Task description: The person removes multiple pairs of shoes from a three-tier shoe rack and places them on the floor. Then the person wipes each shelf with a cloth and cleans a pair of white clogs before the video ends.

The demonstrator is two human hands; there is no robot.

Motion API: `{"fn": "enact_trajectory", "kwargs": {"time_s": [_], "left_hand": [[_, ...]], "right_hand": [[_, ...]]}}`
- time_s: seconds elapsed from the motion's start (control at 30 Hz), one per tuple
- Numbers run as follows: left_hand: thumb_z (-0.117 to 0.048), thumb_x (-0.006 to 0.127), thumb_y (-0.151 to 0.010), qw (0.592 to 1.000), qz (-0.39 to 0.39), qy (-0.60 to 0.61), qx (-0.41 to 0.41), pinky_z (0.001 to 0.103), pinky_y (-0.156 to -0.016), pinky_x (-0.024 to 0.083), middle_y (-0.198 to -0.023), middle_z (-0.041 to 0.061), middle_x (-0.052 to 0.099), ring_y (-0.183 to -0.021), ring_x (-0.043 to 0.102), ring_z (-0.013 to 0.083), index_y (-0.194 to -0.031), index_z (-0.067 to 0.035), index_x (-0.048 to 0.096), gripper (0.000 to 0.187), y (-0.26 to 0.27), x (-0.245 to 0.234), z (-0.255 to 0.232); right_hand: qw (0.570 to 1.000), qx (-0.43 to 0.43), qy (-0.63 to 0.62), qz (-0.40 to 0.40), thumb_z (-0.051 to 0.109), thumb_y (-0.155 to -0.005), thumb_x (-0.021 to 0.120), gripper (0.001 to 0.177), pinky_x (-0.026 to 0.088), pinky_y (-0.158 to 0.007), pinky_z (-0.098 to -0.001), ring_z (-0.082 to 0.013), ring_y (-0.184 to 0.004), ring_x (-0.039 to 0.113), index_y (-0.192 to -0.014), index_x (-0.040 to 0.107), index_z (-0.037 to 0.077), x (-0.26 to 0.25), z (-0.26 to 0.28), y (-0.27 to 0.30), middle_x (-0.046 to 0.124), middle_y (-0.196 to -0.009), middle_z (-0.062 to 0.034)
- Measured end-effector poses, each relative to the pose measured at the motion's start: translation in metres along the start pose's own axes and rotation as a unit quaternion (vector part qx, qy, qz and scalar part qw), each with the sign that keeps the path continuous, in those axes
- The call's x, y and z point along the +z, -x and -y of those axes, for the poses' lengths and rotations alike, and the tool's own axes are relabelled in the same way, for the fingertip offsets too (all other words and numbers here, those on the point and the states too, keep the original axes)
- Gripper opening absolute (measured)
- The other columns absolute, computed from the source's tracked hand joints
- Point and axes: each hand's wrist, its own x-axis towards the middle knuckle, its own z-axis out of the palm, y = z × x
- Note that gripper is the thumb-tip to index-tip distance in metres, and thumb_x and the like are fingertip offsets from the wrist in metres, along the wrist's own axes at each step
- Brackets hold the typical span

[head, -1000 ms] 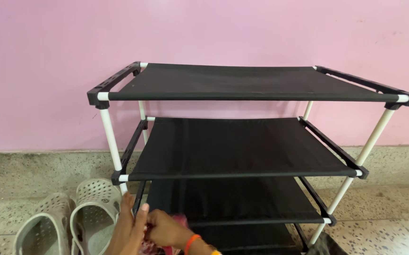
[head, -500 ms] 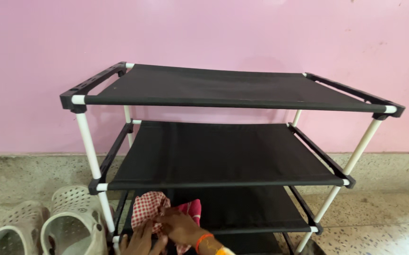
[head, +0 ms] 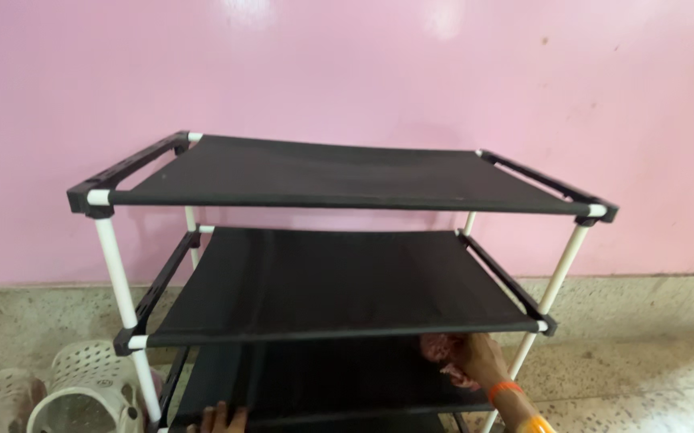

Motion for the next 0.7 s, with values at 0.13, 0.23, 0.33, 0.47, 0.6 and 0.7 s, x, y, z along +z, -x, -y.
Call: {"fn": "enact_trajectory", "kwargs": {"time_s": [0.13, 0.23, 0.33, 0.47, 0.6, 0.7], "left_hand": [[-0.019, 0.07, -0.086, 0.927, -0.133, 0.323, 0.134, 0.034, -0.084, 0.065, -0.098, 0.006, 0.082, -0.092, 0.082, 0.0197, -0.106, -0.019, 0.08, 0.023, 0.051, -0.082, -0.018], [-0.007, 0.065, -0.083, 0.805, -0.417, 0.361, 0.217, 0.038, -0.074, 0.064, -0.096, 0.012, 0.078, -0.086, 0.079, 0.0261, -0.099, -0.006, 0.077, 0.02, 0.081, -0.144, -0.024], [-0.01, 0.064, -0.088, 0.798, -0.468, 0.311, 0.219, 0.038, -0.095, 0.057, -0.121, 0.011, 0.072, -0.116, 0.069, 0.0274, -0.112, -0.007, 0.07, 0.025, 0.082, -0.189, -0.014], [-0.047, 0.05, -0.094, 0.924, -0.341, 0.09, 0.15, 0.051, -0.117, 0.028, -0.149, 0.019, 0.046, -0.144, 0.035, 0.0346, -0.139, 0.001, 0.05, 0.066, 0.06, -0.2, 0.02], [-0.08, 0.025, -0.092, 0.948, -0.282, 0.031, 0.144, 0.058, -0.119, 0.01, -0.16, 0.026, 0.026, -0.154, 0.01, 0.0377, -0.147, 0.006, 0.035, 0.102, 0.042, -0.181, 0.028], [-0.082, 0.029, -0.09, 0.964, -0.21, 0.116, 0.118, 0.059, -0.121, 0.007, -0.163, 0.026, 0.021, -0.155, 0.003, 0.0359, -0.153, 0.004, 0.032, 0.106, 0.039, -0.188, 0.026]], "right_hand": [[0.991, -0.05, -0.024, 0.118, 0.013, -0.083, 0.062, 0.028, 0.059, -0.076, -0.0428, -0.0313, -0.078, 0.075, -0.101, 0.081, 0.007, -0.079, 0.059, 0.05, 0.077, -0.088, -0.018], [0.985, -0.115, -0.081, 0.101, 0.007, -0.083, 0.061, 0.025, 0.06, -0.064, -0.0381, -0.0227, -0.064, 0.077, -0.1, 0.079, 0.001, -0.141, 0.097, 0.077, 0.079, -0.075, -0.0146], [0.988, 0.107, -0.093, 0.057, 0.014, -0.103, 0.053, 0.032, 0.047, -0.045, -0.0352, -0.0213, -0.046, 0.054, -0.131, 0.07, 0.016, -0.181, 0.107, 0.068, 0.075, -0.072, -0.0173], [0.993, -0.037, -0.052, -0.096, 0.014, -0.1, 0.054, 0.029, 0.052, -0.047, -0.0324, -0.0184, -0.053, 0.061, -0.117, 0.073, 0.003, -0.163, 0.077, 0.0, 0.075, -0.084, -0.0134], [0.971, -0.236, 0.02, 0.026, 0.028, -0.099, 0.062, 0.043, 0.057, -0.068, -0.0573, -0.0467, -0.09, 0.066, -0.126, 0.066, -0.005, -0.072, 0.057, -0.04, 0.07, -0.111, -0.0277], [0.878, -0.37, 0.267, 0.145, 0.026, -0.103, 0.044, 0.038, 0.06, -0.07, -0.05, -0.035, -0.093, 0.074, -0.131, 0.06, 0.006, -0.005, 0.128, -0.037, 0.071, -0.112, -0.0166]]}}
